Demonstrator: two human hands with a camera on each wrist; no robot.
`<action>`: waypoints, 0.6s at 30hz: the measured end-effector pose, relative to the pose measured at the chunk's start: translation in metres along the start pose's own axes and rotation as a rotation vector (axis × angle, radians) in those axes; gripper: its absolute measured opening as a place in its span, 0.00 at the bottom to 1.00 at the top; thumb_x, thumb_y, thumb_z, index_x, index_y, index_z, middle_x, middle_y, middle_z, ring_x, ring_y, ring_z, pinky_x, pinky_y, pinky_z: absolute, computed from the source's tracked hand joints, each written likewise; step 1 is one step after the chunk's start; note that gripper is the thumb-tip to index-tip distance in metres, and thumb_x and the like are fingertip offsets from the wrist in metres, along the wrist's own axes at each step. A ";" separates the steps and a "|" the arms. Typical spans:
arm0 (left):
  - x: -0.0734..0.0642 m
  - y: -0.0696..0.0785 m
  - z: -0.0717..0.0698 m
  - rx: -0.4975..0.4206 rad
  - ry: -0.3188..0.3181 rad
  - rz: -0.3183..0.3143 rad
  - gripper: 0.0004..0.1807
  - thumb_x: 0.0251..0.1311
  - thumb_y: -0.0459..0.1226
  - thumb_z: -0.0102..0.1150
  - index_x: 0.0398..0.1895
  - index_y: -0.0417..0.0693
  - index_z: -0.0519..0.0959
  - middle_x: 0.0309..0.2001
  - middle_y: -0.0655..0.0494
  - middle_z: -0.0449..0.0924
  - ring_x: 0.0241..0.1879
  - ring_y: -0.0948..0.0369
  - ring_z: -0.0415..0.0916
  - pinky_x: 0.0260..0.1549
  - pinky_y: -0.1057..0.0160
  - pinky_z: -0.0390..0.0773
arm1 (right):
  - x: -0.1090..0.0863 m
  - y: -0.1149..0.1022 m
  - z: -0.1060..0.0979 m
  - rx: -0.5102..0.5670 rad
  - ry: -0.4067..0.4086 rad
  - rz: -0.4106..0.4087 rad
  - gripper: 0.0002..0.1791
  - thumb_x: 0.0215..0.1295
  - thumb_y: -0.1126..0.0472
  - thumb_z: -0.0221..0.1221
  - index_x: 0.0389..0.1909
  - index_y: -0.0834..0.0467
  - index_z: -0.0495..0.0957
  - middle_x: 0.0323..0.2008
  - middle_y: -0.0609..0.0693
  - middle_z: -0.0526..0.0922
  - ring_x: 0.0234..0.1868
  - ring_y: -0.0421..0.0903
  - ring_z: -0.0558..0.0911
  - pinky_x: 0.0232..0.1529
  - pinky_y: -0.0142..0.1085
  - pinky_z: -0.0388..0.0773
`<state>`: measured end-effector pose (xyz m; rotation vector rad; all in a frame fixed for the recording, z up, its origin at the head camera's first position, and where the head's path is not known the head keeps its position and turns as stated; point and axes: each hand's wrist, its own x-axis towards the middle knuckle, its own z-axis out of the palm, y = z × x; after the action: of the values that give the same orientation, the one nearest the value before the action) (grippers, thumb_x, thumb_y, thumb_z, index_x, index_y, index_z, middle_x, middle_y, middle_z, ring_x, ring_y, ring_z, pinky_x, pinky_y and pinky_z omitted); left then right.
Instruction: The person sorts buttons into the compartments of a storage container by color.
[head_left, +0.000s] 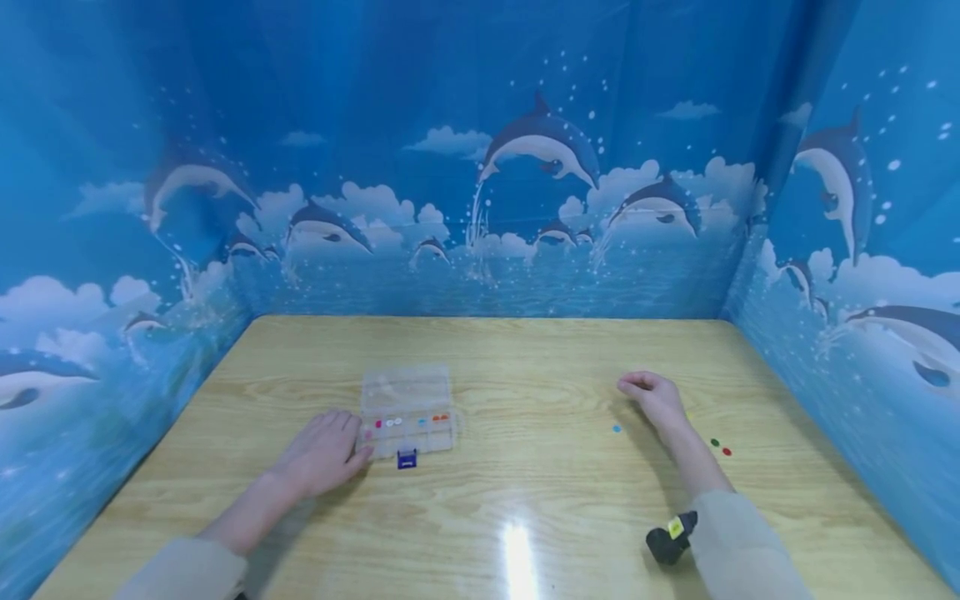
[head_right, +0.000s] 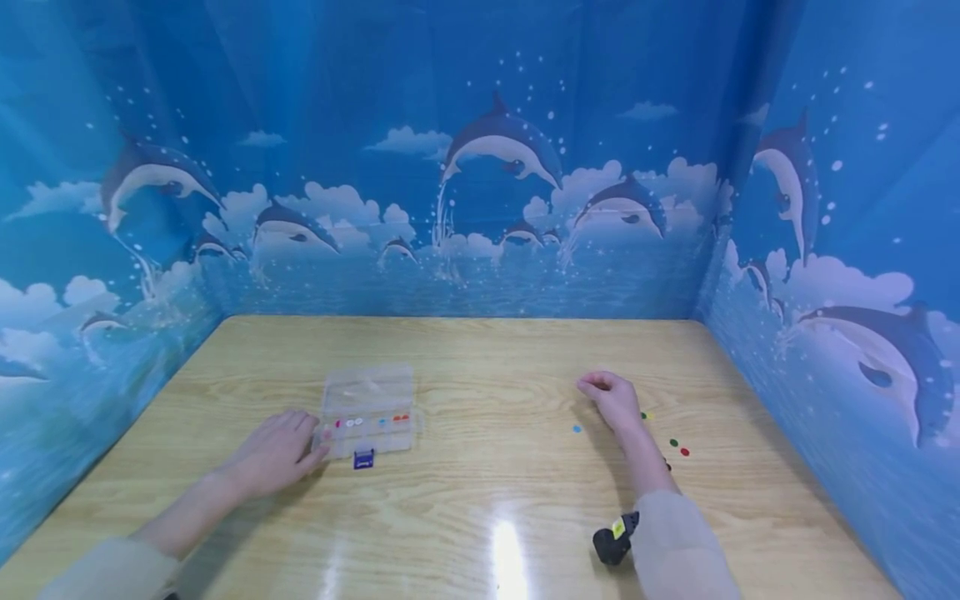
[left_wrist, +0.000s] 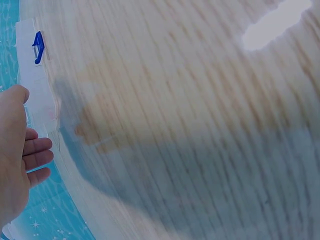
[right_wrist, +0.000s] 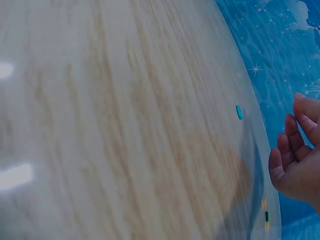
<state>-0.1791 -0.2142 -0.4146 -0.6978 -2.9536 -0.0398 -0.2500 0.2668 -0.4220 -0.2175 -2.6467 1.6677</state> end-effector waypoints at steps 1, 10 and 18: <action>0.000 0.000 0.000 0.001 0.000 0.000 0.19 0.63 0.47 0.50 0.40 0.37 0.73 0.36 0.46 0.72 0.44 0.47 0.71 0.52 0.45 0.68 | -0.001 0.001 -0.001 0.001 -0.001 0.005 0.21 0.66 0.58 0.54 0.53 0.70 0.69 0.55 0.65 0.70 0.56 0.57 0.67 0.56 0.46 0.65; 0.000 0.001 -0.001 0.000 -0.001 -0.002 0.20 0.63 0.47 0.50 0.40 0.36 0.73 0.36 0.46 0.73 0.44 0.47 0.71 0.52 0.45 0.68 | -0.007 0.012 -0.005 -0.059 -0.043 0.008 0.21 0.65 0.59 0.55 0.52 0.71 0.71 0.54 0.66 0.71 0.57 0.60 0.67 0.60 0.51 0.61; -0.001 -0.001 0.004 -0.004 0.023 0.009 0.19 0.63 0.47 0.51 0.39 0.36 0.73 0.38 0.45 0.73 0.45 0.47 0.71 0.53 0.46 0.67 | -0.012 0.019 -0.009 -0.212 -0.112 -0.057 0.19 0.63 0.57 0.58 0.47 0.67 0.76 0.49 0.63 0.76 0.52 0.58 0.71 0.53 0.51 0.66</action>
<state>-0.1792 -0.2152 -0.4181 -0.7057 -2.9293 -0.0524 -0.2353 0.2818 -0.4341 -0.0489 -2.8821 1.4231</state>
